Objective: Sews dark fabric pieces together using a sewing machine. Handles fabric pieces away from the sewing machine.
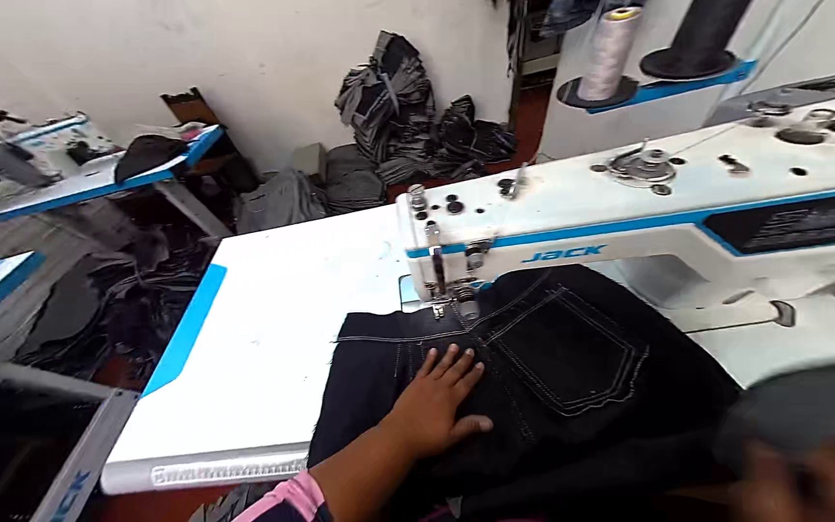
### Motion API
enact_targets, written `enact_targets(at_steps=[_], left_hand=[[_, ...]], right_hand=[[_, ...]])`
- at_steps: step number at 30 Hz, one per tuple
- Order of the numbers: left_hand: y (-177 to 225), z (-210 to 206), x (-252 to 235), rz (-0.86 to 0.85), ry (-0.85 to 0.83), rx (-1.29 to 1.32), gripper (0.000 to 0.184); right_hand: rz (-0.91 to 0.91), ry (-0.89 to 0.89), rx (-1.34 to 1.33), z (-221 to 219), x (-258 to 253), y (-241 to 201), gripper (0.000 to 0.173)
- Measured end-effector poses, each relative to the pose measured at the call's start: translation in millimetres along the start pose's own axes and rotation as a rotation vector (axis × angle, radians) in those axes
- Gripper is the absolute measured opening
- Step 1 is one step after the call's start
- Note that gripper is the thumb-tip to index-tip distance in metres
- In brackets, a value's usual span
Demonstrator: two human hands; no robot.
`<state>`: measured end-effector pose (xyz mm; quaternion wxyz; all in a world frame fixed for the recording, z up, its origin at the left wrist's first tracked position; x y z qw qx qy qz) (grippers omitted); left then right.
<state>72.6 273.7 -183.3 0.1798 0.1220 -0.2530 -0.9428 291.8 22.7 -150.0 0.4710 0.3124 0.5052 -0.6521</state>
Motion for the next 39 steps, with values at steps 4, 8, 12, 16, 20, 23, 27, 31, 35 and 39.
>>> enact_targets(at_steps=[4, 8, 12, 16, 20, 23, 27, 31, 35, 39], left_hand=[[-5.8, 37.2, 27.7, 0.450, 0.369, 1.021, 0.105], [-39.2, 58.5, 45.1, 0.637, 0.450, 0.854, 0.034], [-69.9, 75.0, 51.1, 0.675, 0.406, 0.620, 0.038], [-90.9, 82.5, 43.7, 0.701, 0.534, 0.356, 0.038], [-99.3, 72.7, 50.7, 0.702, 0.466, 0.275, 0.047], [-100.3, 70.9, 51.7, 0.727, 0.421, 0.300, 0.049], [-105.2, 69.7, 47.4, 0.744, 0.459, 0.332, 0.047], [-107.9, 71.4, 47.6, 0.772, 0.411, 0.398, 0.045], [-106.1, 75.8, 47.2, 0.754, 0.340, 0.397, 0.043], [-107.1, 78.2, 46.4, 0.756, 0.314, 0.405, 0.043]], right_hand=[[0.499, -0.435, -0.349, -100.7, 2.6, -115.1, 0.021], [0.615, -0.519, -0.406, -145.5, 21.5, -132.2, 0.035], [0.438, -0.710, -0.268, -177.2, 6.6, -116.9, 0.044], [0.257, -1.048, -0.159, -195.4, 5.8, -125.6, 0.045], [0.366, -0.653, -0.234, -185.4, 36.2, -110.8, 0.049], [0.307, -0.646, -0.283, -182.8, 40.9, -105.0, 0.049], [0.287, -0.636, -0.238, -185.6, 42.4, -104.4, 0.048], [0.257, -0.694, -0.218, -187.8, 40.0, -109.1, 0.039], [0.251, -0.718, -0.206, -186.9, 38.0, -113.4, 0.035], [0.239, -0.742, -0.200, -186.4, 37.6, -115.9, 0.034]])
Point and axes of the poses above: each hand's wrist, its own x-axis away from the middle knuckle, its own z-axis out of the back of the hand, y = z × x, the point moved 4 cm from there along -x, towards the middle knuckle, and after that the axes turned 13 degrees about y, right-handed, at the moved point
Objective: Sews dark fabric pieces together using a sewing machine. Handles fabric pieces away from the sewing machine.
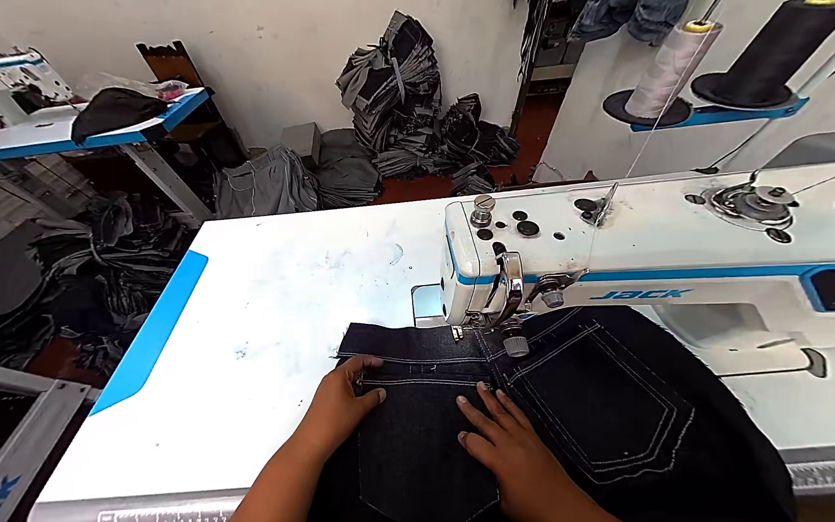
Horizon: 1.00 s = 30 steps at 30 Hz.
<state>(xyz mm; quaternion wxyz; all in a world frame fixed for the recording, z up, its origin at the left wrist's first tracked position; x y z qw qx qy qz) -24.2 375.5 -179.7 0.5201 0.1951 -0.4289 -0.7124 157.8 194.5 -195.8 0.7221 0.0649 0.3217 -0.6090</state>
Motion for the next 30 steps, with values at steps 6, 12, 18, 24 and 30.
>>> enact_targets(at_steps=[6, 12, 18, 24, 30], left_hand=[[2.5, 0.5, -1.6, 0.023, -0.004, -0.071, 0.043], [0.2, -1.9, -1.8, 0.002, 0.015, -0.028, 0.042], [-3.1, -0.1, -3.3, 0.024, 0.040, 0.041, 0.044], [46.2, -34.4, 35.6, -0.475, 0.221, -0.476, 0.037], [29.0, -82.2, 58.8, -0.837, -0.158, -0.582, 0.091]], right_hand=[[0.004, -0.011, -0.004, 0.8, 0.1, -1.4, 0.035], [0.010, 0.009, -0.009, 1.5, 2.3, -1.8, 0.028], [-0.022, -0.045, 0.011, 3.9, -2.7, -6.4, 0.030], [-0.086, -0.198, 0.016, 6.8, -10.1, -10.8, 0.027], [-0.135, -0.052, -0.047, 12.2, -1.7, 0.8, 0.023]])
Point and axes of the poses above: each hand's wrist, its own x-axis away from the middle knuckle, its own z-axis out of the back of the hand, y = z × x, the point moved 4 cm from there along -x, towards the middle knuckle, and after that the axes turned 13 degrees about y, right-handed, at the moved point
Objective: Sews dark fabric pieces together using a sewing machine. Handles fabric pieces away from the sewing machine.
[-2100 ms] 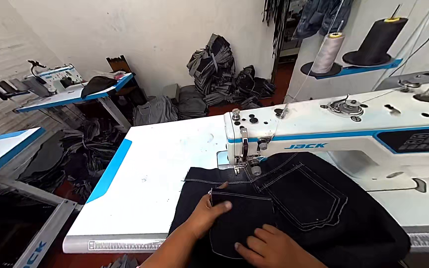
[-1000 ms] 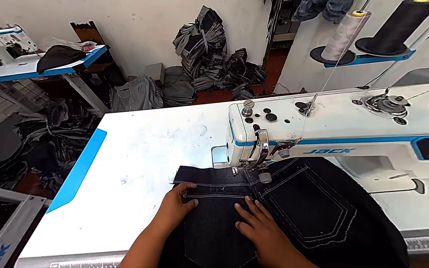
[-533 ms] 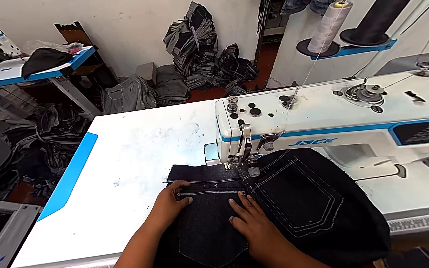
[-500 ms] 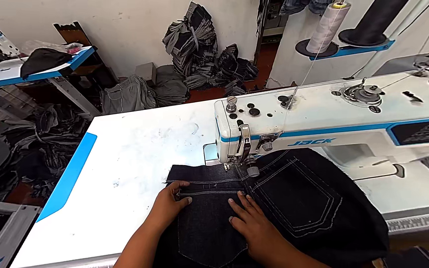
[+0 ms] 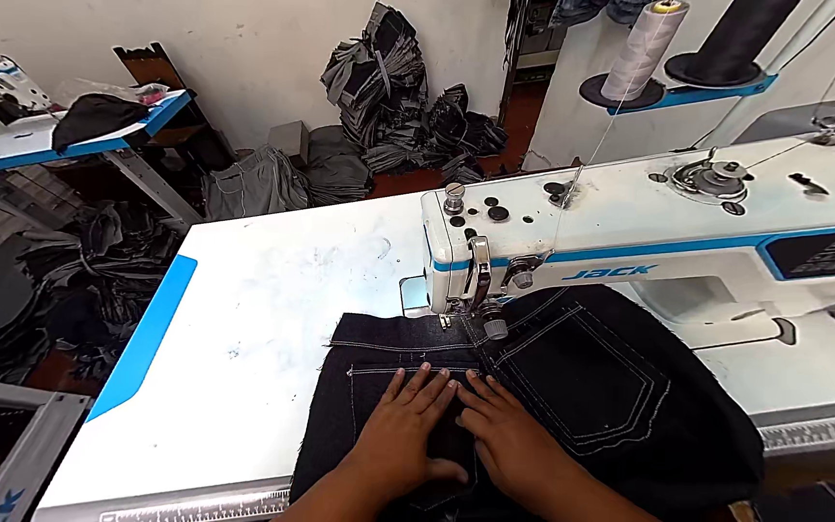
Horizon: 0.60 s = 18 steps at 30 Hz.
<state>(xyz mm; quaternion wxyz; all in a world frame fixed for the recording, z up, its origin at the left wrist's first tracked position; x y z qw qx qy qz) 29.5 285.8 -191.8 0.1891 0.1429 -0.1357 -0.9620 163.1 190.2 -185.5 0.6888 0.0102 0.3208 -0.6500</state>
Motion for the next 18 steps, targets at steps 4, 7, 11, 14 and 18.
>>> enact_targets(at_steps=[4, 7, 11, 14, 18], left_hand=[[-2.1, 5.2, -8.0, 0.048, -0.072, -0.011, 0.105], [-16.3, 6.5, -26.3, 0.150, -0.176, -0.011, 0.106], [-29.5, 7.9, -47.0, 0.251, -0.234, -0.064, 0.110], [-31.4, 8.7, -52.7, 0.269, -0.237, -0.075, 0.111], [-31.3, 9.0, -52.2, 0.281, -0.249, -0.091, 0.112]], right_hand=[[-0.119, -0.011, 0.181, -1.9, 2.9, 26.6, 0.064], [-0.224, -0.252, 0.055, -2.3, -25.4, 48.4, 0.066], [-0.131, -0.273, 0.018, -5.8, -57.3, 72.2, 0.063], [-0.157, -0.337, 0.009, -5.3, -65.9, 76.8, 0.064], [-0.173, -0.367, -0.003, -4.1, -69.2, 75.6, 0.065]])
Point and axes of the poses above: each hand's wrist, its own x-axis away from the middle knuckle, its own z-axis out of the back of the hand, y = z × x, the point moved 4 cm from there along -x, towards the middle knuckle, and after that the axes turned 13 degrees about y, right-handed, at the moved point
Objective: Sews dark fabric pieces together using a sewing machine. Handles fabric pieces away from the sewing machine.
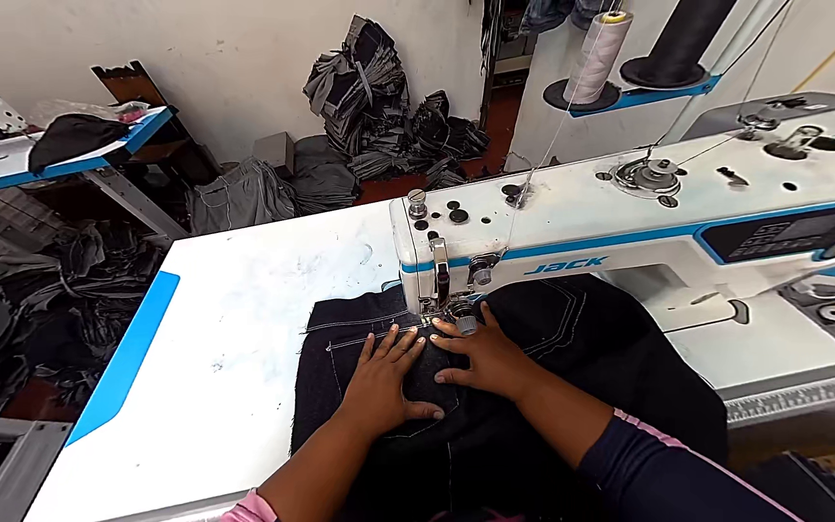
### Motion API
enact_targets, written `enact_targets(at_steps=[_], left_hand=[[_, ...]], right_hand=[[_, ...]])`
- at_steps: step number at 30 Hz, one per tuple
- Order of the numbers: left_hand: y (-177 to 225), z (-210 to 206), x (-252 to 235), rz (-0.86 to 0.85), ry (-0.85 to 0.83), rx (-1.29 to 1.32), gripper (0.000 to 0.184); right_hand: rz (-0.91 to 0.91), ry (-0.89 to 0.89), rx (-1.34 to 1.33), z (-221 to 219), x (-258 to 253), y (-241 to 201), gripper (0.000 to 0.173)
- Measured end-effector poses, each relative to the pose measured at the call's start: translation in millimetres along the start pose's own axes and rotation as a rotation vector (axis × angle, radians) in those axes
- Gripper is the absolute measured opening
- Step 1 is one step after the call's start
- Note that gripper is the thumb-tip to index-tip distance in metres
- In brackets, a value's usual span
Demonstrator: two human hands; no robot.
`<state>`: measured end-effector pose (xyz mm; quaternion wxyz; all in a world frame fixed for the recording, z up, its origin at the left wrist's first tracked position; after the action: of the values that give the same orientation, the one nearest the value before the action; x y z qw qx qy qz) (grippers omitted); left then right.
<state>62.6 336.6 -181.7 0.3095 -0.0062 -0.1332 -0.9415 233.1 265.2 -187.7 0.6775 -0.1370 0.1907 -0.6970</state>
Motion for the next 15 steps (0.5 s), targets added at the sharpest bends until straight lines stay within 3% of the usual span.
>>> enact_targets(at_steps=[4, 9, 12, 15], left_hand=[[0.1, -0.6, -0.2, -0.010, 0.031, -0.011, 0.113], [0.0, 3.2, -4.7, 0.003, -0.030, -0.030, 0.116], [-5.1, 5.7, -12.4, 0.014, -0.036, -0.033, 0.115], [-12.8, 4.4, -25.1, 0.024, -0.029, -0.037, 0.112]], right_hand=[[0.004, -0.023, -0.002, 2.3, -1.3, -2.0, 0.065], [-0.219, -0.180, 0.102, -0.3, 44.1, -56.5, 0.053], [-0.153, 0.037, 0.071, -15.5, 63.9, -48.3, 0.050], [-0.146, -0.008, 0.009, -10.2, 51.3, -35.2, 0.050]])
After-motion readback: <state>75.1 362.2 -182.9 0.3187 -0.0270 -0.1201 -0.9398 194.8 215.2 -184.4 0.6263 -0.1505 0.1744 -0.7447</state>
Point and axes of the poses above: each hand's wrist, its own x-axis away from the middle knuckle, its own z-axis out of the back of the hand, y = z × x, the point moved 4 cm from there along -x, towards the middle knuckle, and after that the axes turned 13 degrees about y, right-handed, at the moved point
